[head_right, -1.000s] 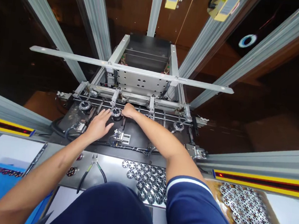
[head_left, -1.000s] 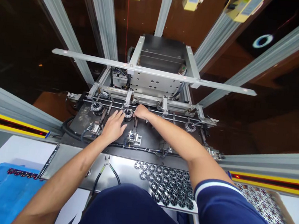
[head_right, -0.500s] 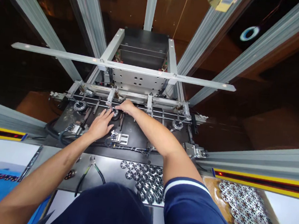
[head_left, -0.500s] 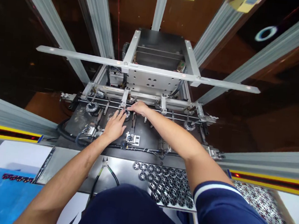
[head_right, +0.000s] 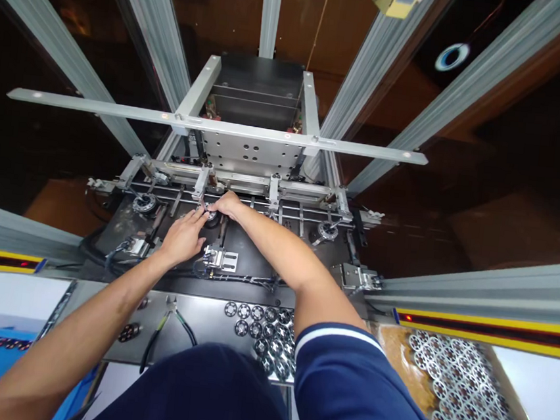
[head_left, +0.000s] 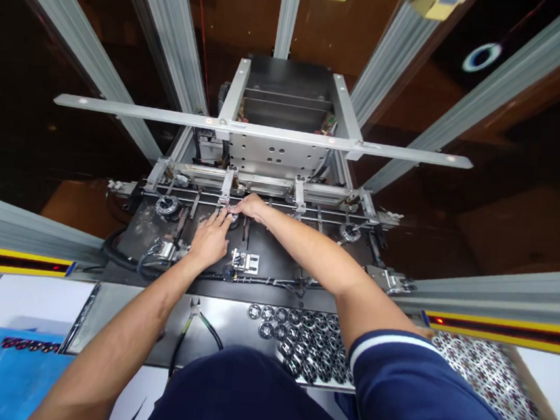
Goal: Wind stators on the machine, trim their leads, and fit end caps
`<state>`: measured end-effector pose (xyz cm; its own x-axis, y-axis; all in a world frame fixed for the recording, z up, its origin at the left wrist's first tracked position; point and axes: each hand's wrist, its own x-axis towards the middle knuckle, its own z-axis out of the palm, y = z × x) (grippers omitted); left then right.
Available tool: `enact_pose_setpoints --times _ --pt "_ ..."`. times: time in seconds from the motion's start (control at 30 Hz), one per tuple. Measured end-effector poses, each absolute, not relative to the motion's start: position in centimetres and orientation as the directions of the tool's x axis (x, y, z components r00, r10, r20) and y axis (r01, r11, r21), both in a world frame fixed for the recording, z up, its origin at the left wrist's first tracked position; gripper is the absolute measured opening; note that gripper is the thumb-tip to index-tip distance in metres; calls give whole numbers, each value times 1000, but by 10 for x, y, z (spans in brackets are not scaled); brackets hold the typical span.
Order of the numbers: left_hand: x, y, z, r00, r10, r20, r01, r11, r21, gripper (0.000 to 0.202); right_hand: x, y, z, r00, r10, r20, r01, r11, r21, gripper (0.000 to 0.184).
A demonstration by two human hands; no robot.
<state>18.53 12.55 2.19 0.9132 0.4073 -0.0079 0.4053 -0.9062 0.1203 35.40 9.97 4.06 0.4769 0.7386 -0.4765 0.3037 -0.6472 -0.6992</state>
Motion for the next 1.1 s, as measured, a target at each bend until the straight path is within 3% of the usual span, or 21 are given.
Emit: enact_pose_setpoints --times 0.27,0.4,0.57,0.77,0.93,1.1 --pt "185 131 25 916 396 -60 400 -912 89 56 374 0 120 433 878 -204 470 -413 -780 26" --pt "184 134 28 926 368 -87 375 -923 87 62 415 -65 127 611 778 -147 504 -524 -687 28" --pt "184 133 33 925 364 -110 373 -925 75 66 433 -83 84 652 707 -273 500 -672 -547 26" --pt "186 113 66 883 469 -5 468 -881 66 57 429 -73 52 573 705 -418 480 -702 -526 31" --pt "202 61 95 924 373 79 364 -925 106 53 446 -74 48 551 708 -441 466 -700 -541 30" --pt "237 11 78 960 274 65 267 -959 98 48 457 -58 45 526 691 -496 491 -723 -487 32"
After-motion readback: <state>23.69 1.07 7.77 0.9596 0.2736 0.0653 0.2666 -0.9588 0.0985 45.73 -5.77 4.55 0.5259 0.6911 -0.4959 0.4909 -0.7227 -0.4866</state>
